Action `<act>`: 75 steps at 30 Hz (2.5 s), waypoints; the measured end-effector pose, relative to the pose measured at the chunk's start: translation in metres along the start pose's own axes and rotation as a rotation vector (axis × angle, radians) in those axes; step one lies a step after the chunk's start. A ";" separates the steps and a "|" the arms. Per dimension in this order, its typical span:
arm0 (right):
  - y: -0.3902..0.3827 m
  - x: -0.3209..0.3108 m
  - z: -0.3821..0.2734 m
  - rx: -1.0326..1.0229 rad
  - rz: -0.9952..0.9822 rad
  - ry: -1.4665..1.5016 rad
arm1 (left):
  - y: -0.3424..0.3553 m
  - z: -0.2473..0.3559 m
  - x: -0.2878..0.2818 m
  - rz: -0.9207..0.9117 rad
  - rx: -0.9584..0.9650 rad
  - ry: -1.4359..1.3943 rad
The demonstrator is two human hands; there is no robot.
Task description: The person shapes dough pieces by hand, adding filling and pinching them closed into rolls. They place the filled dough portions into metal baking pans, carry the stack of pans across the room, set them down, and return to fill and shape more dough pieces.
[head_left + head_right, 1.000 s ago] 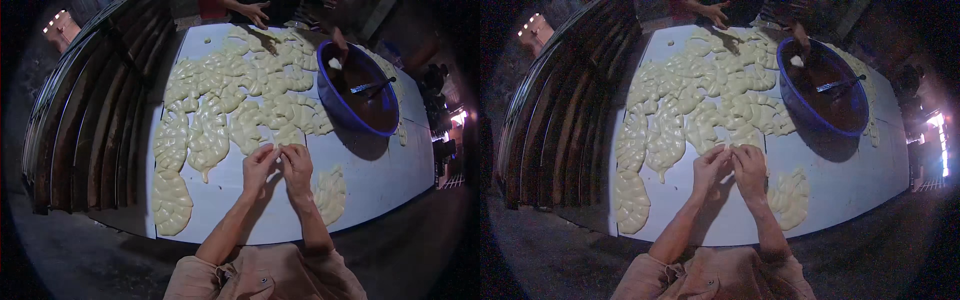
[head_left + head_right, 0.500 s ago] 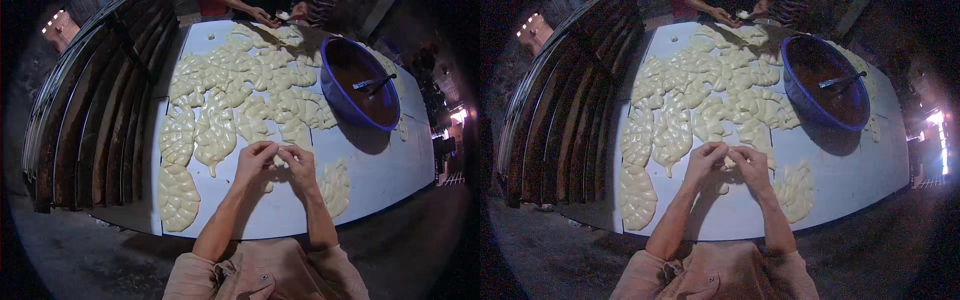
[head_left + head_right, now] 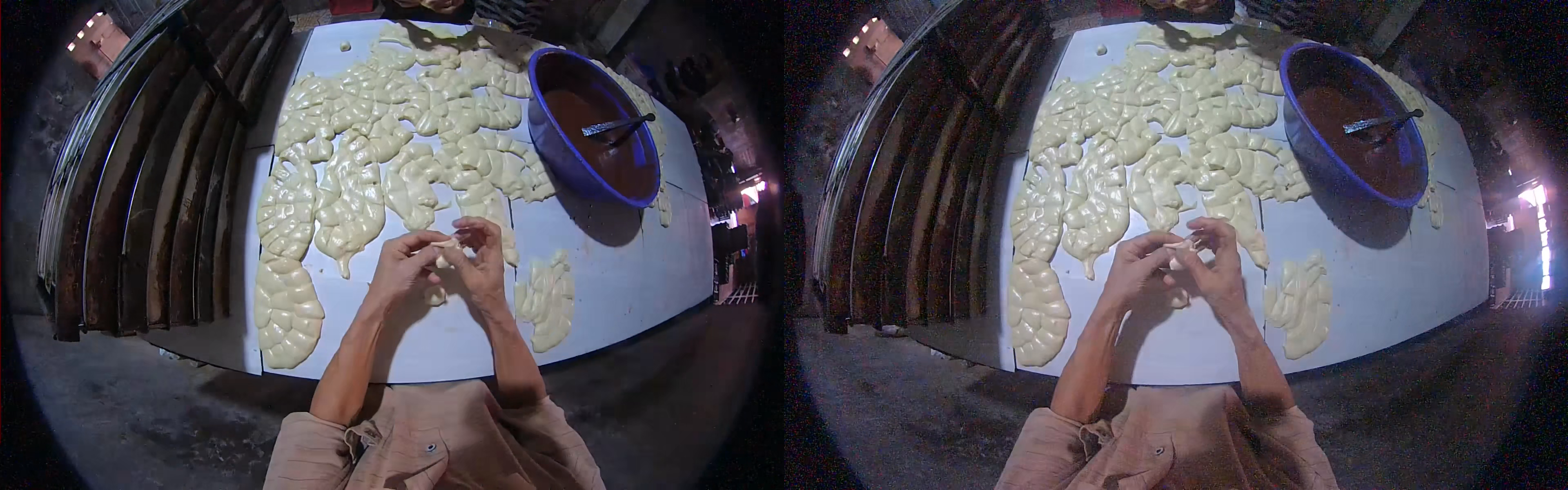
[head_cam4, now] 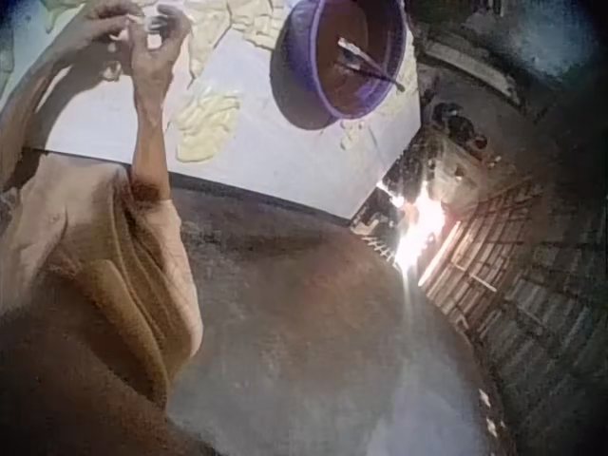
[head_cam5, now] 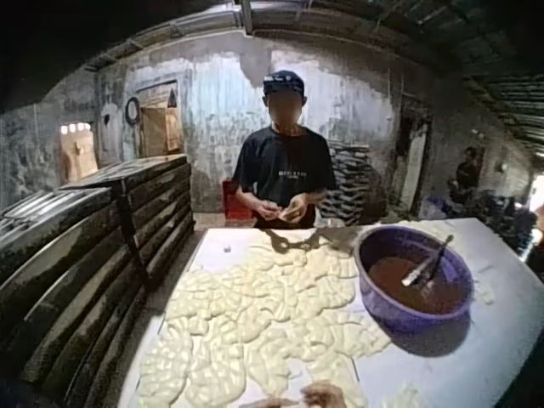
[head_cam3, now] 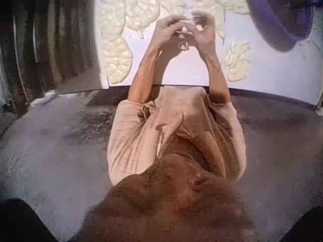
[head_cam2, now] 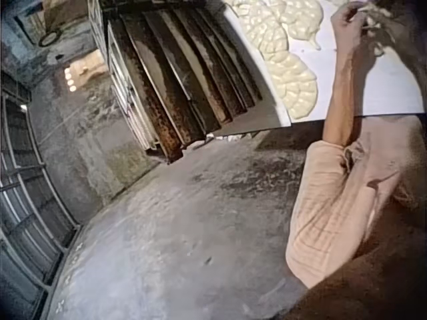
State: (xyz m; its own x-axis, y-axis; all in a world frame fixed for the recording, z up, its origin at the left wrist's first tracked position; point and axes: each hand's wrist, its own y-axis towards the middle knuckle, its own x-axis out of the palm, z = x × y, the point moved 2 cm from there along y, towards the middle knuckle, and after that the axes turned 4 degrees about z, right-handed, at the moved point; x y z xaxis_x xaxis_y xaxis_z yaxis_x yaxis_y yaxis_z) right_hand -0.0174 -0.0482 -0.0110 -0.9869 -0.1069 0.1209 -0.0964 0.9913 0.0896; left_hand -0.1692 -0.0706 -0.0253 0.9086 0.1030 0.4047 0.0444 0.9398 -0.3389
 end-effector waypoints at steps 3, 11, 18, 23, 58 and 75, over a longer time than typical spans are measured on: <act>-0.003 -0.001 0.016 -0.185 0.117 -0.233 | -0.006 -0.007 0.002 -0.001 0.017 0.012; -0.003 0.006 -0.004 -0.222 0.009 -0.533 | -0.007 -0.018 -0.006 0.084 0.067 0.099; -0.020 -0.017 0.011 0.157 -0.245 -0.467 | -0.020 -0.018 -0.017 0.273 0.131 0.631; -0.021 -0.030 0.029 -0.032 -0.282 -0.697 | -0.022 -0.019 -0.003 -0.012 0.162 0.888; 0.016 -0.210 -0.024 0.122 0.218 0.188 | 0.135 -0.062 0.130 -0.193 0.915 1.372; -0.023 -0.142 -0.029 0.388 0.152 0.123 | 0.026 -0.006 0.116 -0.258 0.252 0.783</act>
State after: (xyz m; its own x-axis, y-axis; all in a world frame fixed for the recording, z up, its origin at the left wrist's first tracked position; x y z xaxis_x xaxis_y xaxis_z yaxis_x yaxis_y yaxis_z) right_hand 0.1282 -0.0577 -0.0018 -0.9732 0.0574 0.2227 -0.0157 0.9495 -0.3135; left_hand -0.0602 -0.0357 0.0078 0.9117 -0.2906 -0.2903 0.2794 0.9568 -0.0804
